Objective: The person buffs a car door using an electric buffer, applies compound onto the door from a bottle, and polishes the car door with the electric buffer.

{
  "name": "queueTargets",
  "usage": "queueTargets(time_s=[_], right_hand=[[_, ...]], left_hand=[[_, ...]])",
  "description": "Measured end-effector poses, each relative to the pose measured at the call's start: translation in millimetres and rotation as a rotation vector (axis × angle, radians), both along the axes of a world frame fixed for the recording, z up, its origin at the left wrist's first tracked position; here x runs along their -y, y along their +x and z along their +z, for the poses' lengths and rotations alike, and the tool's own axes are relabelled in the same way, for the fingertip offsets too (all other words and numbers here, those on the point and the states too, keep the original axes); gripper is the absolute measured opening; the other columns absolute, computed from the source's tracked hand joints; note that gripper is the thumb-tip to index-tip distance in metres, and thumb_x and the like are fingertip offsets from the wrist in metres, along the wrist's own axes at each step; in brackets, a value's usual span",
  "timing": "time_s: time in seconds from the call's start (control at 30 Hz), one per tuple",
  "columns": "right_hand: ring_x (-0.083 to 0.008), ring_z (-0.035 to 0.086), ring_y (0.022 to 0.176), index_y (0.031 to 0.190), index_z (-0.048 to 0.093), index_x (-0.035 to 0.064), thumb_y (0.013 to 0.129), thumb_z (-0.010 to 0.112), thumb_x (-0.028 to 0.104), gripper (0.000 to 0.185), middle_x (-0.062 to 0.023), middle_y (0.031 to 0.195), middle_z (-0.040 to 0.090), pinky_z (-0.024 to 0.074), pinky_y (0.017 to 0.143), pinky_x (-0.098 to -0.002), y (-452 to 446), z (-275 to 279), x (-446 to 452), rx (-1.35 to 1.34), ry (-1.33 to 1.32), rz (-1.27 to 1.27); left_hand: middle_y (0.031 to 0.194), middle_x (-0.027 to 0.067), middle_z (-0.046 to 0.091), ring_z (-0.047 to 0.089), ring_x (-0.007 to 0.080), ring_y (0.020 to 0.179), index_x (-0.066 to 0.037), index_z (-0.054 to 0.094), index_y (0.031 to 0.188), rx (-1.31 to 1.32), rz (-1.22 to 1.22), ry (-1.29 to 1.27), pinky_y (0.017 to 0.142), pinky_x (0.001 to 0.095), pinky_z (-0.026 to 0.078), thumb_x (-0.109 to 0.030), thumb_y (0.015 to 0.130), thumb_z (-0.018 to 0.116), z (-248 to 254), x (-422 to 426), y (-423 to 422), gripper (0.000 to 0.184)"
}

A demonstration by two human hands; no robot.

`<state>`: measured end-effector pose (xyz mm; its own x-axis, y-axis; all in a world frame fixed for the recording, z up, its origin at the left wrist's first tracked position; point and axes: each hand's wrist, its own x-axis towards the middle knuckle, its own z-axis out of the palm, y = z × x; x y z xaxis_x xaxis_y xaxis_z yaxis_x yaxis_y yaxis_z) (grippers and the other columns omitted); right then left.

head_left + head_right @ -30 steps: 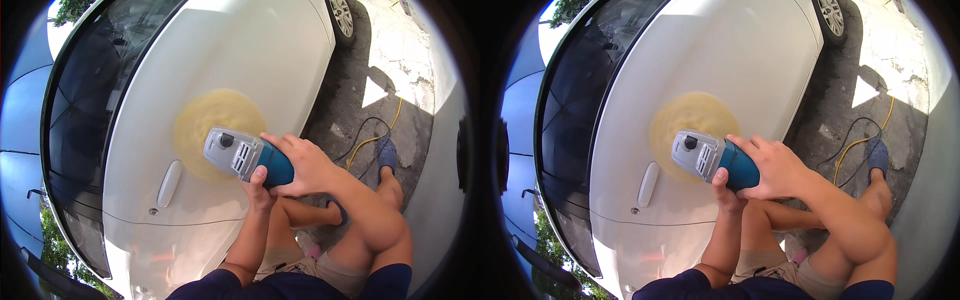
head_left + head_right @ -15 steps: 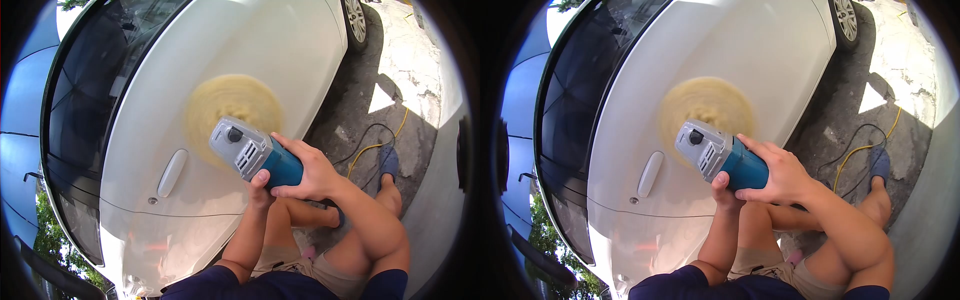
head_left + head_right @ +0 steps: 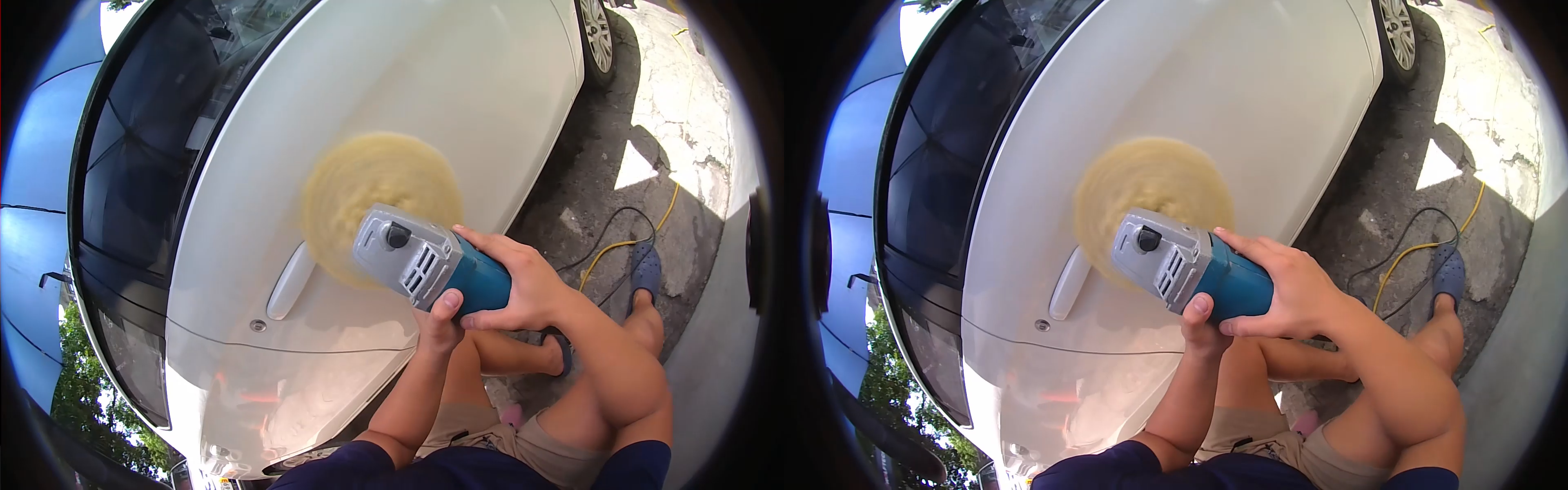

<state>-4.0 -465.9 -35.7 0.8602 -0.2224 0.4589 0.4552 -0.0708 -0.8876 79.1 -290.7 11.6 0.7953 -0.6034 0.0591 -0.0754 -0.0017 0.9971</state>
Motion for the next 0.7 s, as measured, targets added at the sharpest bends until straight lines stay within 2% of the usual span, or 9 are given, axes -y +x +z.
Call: queueTargets(time_s=[0.17,0.23,0.43,0.7], right_hand=[[-0.0399,0.069,0.124,0.168,0.045,0.0094,0.068,0.098,0.038,0.117,-0.0217,0.139,0.068,0.0544,0.108,-0.0472,-11.8,-21.9,2.1,-0.116,0.132,0.033],[-0.0398,0.068,0.131,0.167,0.045,0.0069,0.067,0.1,0.035,0.117,-0.0233,0.144,0.066,0.0529,0.112,-0.0468,-15.4,-30.5,6.5,-0.17,0.174,0.05],[-0.0374,0.067,0.134,0.167,0.045,0.0067,0.068,0.1,0.035,0.117,-0.0237,0.148,0.065,0.0523,0.114,-0.0461,-20.3,-53.2,4.6,-0.183,0.215,0.068],[-0.0399,0.067,0.132,0.168,0.044,0.0081,0.069,0.099,0.036,0.117,-0.0252,0.145,0.065,0.0531,0.112,-0.0472,6.6,-9.4,-3.4,-0.078,0.259,0.051]], left_hand=[[0.122,0.011,0.071,0.069,0.0222,0.111,0.002,0.065,0.135,0.025,0.024,-0.004,0.098,0.0385,0.057,-0.042,0.08,0.087,-15.8,17.7,-8.5,0.073],[0.122,0.0107,0.071,0.069,0.022,0.111,0.002,0.065,0.135,0.016,0.036,0.019,0.098,0.0378,0.057,-0.041,0.082,0.087,-22.6,24.4,-16.3,0.072],[0.122,0.0099,0.071,0.069,0.0212,0.111,0.002,0.064,0.135,0.02,0.051,0.034,0.099,0.0373,0.056,-0.04,0.083,0.088,-36.5,28.3,-23.9,0.07],[0.12,0.0108,0.071,0.069,0.0223,0.108,0.003,0.065,0.134,0.126,0.064,0.023,0.096,0.0377,0.056,-0.039,0.081,0.086,16.3,29.2,-0.8,0.07]])
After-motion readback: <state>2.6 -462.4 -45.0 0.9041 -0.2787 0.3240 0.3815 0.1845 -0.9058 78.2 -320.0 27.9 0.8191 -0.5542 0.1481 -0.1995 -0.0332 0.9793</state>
